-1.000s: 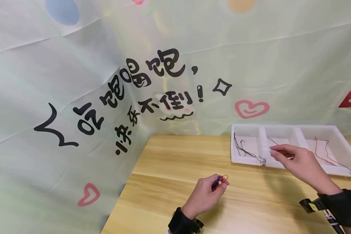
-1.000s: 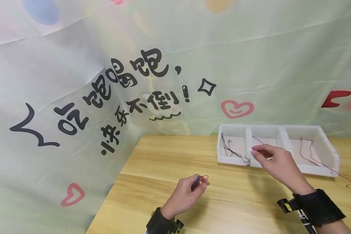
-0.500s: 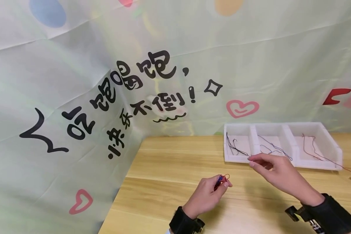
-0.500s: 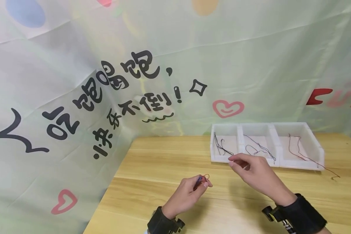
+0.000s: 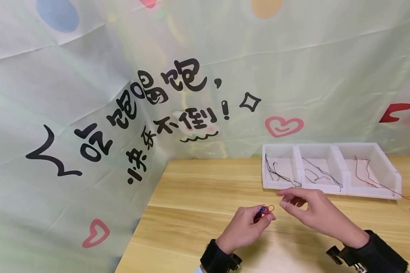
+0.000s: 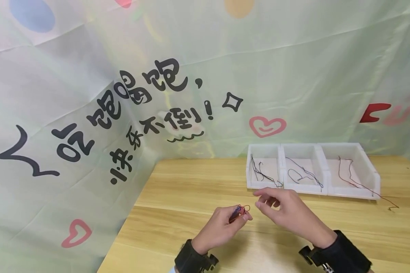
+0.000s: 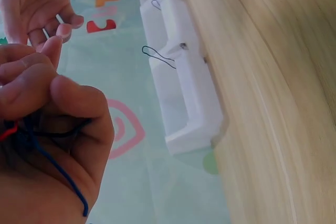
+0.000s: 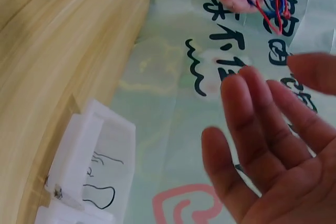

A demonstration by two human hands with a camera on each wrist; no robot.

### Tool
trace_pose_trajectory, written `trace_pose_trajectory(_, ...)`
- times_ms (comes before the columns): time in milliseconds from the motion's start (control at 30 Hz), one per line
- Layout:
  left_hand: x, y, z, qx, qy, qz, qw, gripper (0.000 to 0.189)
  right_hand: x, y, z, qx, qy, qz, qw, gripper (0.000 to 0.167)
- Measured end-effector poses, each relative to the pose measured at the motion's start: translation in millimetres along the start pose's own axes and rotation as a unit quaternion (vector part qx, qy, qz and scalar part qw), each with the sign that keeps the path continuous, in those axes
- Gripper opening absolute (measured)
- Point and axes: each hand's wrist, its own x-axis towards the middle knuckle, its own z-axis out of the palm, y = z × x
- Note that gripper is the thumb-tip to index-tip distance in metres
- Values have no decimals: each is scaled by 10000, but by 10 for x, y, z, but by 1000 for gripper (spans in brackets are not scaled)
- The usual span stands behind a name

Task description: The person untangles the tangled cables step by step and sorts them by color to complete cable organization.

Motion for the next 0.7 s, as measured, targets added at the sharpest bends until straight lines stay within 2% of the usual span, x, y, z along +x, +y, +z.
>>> trace_pose_trajectory(167, -17, 8, -18, 110, 30, -4, 9999, 26, 1, -48, 100, 77, -292, -874, 9957, 45)
trace_pose_trajectory(333, -33, 16, -24, 338, 25, -67, 9994, 28, 21, -65, 173, 56, -366, -1498, 9880, 48)
trace_pose_trajectory(433, -58, 24, -32, 179, -63, -328, 9993, 28, 31, -59, 200, -123, -362, -1726, 9842, 44)
trace_pose_trajectory(533, -87, 40, -45, -1, -127, -553, 9984, 29, 31, -46, 223, -408, -382, -1882, 9805, 33)
trace_pose_trajectory(600, -103, 48, -54, -31, -140, -599, 9981, 31, 28, -34, 237, -576, -378, -1966, 9780, 23)
trace_pose_trajectory(700, -122, 50, -76, 28, -51, -504, 9987, 38, 27, -18, 251, -718, -317, -2062, 9754, 9)
